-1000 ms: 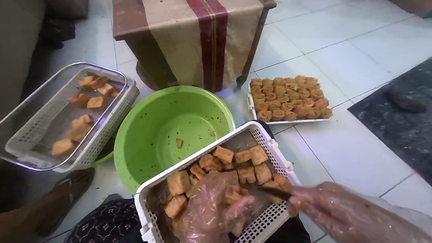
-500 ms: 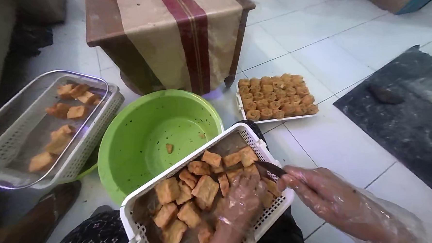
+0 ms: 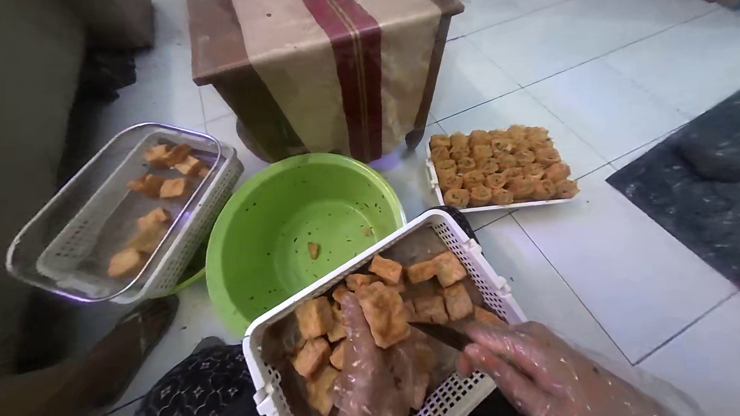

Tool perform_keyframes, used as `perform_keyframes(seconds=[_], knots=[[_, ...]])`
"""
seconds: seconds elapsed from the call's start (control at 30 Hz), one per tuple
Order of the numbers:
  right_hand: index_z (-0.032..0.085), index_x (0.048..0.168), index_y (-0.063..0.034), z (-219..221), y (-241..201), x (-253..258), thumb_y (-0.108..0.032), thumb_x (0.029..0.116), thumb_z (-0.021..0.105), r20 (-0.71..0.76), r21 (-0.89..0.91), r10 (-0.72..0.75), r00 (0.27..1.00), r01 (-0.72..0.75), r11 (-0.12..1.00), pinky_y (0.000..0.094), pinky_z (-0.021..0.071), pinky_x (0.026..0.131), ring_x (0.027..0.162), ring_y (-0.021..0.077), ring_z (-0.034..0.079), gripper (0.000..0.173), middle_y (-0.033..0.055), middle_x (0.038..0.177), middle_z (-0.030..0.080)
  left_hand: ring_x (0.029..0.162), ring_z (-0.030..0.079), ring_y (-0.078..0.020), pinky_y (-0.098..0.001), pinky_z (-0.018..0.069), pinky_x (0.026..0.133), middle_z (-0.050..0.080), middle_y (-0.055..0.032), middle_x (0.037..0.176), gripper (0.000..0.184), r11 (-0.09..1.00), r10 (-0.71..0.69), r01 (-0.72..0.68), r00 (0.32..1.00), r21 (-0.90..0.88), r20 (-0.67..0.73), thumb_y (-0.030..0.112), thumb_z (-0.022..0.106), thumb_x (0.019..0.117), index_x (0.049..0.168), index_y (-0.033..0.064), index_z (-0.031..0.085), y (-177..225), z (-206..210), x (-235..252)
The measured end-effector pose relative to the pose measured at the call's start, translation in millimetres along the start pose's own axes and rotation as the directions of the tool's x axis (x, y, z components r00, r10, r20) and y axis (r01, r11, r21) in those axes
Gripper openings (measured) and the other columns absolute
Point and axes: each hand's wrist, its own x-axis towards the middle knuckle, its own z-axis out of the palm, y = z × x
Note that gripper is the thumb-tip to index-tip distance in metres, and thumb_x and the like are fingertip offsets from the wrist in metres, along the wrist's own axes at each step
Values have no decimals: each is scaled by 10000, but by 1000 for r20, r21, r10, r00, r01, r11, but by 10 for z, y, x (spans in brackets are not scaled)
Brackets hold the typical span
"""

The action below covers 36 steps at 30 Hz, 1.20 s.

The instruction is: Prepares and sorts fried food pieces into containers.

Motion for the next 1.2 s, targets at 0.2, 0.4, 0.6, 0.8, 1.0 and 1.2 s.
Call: perform_keyframes(seconds=[0.2, 0.4, 0.6, 0.8, 1.0, 1.2], knots=[[689, 1022, -69, 53, -194, 66, -283, 1096, 437, -9, -57, 42, 999, -42, 997, 395, 524, 568, 625, 186, 628, 339, 66, 731, 647, 697, 672, -58, -237, 579, 591, 684, 8, 810, 573, 993, -44, 36, 996, -108, -78, 561, 231, 1071, 1097, 120, 596, -99, -78, 88], [676, 1032, -77, 67, -230, 105, -270, 1091, 434, 37, -68, 111, 993, -109, 992, 420, 523, 576, 649, 206, 641, 315, 68, 743, 648, 901, 641, -3, -225, 563, 817, 657, 29, 984, 572, 976, 195, -193, 981, 99, -10, 529, 336, 1067, 1246, 18, 522, -123, -59, 14], [692, 1049, -46, 49, -279, 51, -223, 1076, 462, 64, -84, 160, 985, -154, 984, 474, 540, 598, 671, 268, 664, 291, 116, 770, 673, 893, 660, -6, -240, 580, 793, 688, 52, 1001, 765, 886, 385, -413, 909, 214, 159, 673, 536, 922, 1253, -16, 547, -172, -260, 96], [672, 1041, -41, 63, -327, 95, -227, 1079, 437, 89, -110, 169, 982, -159, 981, 483, 543, 603, 688, 282, 676, 302, 125, 778, 675, 943, 647, 18, -216, 568, 832, 685, 61, 1059, 714, 820, 461, -501, 865, 278, 200, 635, 546, 938, 1253, -5, 576, -167, -306, 102], [688, 1011, -57, -136, -275, 48, -284, 1095, 441, 124, -74, 112, 986, -103, 992, 457, 518, 586, 647, 243, 641, 347, 103, 741, 654, 909, 672, -35, -242, 579, 777, 709, 66, 1056, 421, 871, 455, -491, 814, 9, 361, 522, 703, 898, 1178, 208, 693, -131, -459, 246], [678, 989, -76, -62, -245, 130, -295, 1089, 447, 4, -121, 31, 1000, -31, 992, 433, 523, 549, 623, 221, 636, 334, 74, 701, 628, 969, 678, -97, -304, 590, 824, 699, 11, 1131, 489, 955, 285, -285, 821, -77, 495, 492, 747, 872, 1245, 188, 664, -26, -514, 241]])
